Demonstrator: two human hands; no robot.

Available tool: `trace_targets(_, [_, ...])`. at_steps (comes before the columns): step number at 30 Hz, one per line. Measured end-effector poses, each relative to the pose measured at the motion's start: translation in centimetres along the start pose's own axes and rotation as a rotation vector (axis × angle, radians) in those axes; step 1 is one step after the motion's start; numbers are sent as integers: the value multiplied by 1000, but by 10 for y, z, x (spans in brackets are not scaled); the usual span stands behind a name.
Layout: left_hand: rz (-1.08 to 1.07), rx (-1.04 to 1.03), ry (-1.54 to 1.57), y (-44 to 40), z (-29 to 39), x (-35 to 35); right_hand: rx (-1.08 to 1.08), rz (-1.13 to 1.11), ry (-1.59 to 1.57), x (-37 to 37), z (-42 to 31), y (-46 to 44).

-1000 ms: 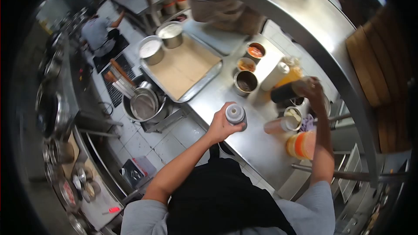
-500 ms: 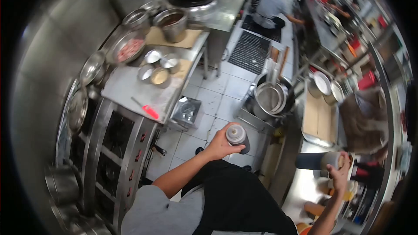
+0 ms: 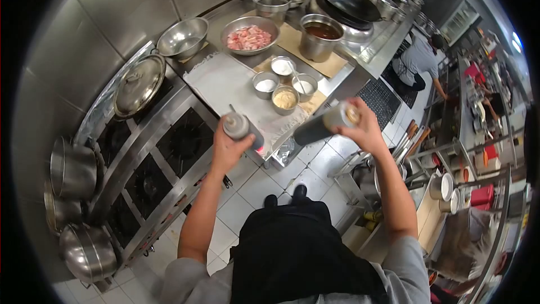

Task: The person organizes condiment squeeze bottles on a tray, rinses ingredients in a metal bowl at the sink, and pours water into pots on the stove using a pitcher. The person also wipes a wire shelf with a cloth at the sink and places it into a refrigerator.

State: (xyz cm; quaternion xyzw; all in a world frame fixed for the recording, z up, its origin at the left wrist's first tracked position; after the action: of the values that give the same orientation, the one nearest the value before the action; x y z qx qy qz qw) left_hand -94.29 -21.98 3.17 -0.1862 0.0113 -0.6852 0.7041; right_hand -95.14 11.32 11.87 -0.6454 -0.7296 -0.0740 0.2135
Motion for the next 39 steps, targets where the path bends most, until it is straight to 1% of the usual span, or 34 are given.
trace_targets(1, [72,-24,35,-13,-9,6,24,-34,14,-12,-6,-28])
trace_targets(3, [129,-8,11,-41,-9,16,78,-72,65,-31,-16,-81])
trace_targets(5, [180,11,-19,-69,-12,21,180,-78,48,-51,-11,-133])
trace_targets(7, [280,-30,-88,-96,-13,22,165,-70,71,-71,-5,-181])
trace_targets(9, [300,9,-127,-123,-21,18,221,-74,61,-87,-3,-219])
trace_targets(11, [334,-56,-16,-152,-49,9,354,-99,118,-104,7,-256])
trace_targets(12, [333,-53,-3,-164,-61,3,308,-147,148,-111,16,-273])
trace_targets(16, [379,-3,-84,-206,-94,-19,321,-192,142,-139,59,-323])
trace_targets(19, [430,14,-160,-224,-109,-32,293,-241,107,-151,84,-344])
trace_targets(22, [442,51,-157,-240,-123,-38,250,-299,120,-160,108,-358])
trace_targets(25, [451,78,-228,-247,-140,-45,279,-322,135,-167,127,-363])
trace_targets(27, [442,71,-284,-247,-151,-48,258,-309,125,-176,142,-365])
trace_targets(29, [401,200,-232,-244,-181,-53,186,-398,245,-186,158,-363])
trace_targets(30, [391,117,-189,-242,-194,-56,173,-377,195,-183,158,-356])
trace_targets(31, [378,106,-191,-244,-188,-58,172,-360,192,-180,154,-352])
trace_targets(33, [330,125,-207,-247,-177,-62,54,-387,251,-177,146,-349])
trace_targets(35, [293,93,-236,-249,-178,-58,86,-328,226,-185,159,-350])
trace_targets(37, [193,220,-209,-246,-179,-55,79,-254,172,-175,145,-342])
trace_targets(38, [179,210,-207,-243,-178,-53,96,-186,155,-165,141,-334])
trace_targets(39, [202,259,-268,-236,-176,-49,90,-173,159,-153,136,-324])
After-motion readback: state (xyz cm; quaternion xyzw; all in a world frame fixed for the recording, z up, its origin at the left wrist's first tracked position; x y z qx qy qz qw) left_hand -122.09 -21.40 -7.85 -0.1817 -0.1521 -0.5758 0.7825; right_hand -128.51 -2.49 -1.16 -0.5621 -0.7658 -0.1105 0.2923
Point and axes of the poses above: each hand's wrist, its own y-axis away from the middle knuckle, its own x-axis out of the back of the hand, z = x × y, the point moved 3 cm from there along -y, towards the middle knuckle, and after that the axes turned 6 degrees about -y, right-handed, at the moved point
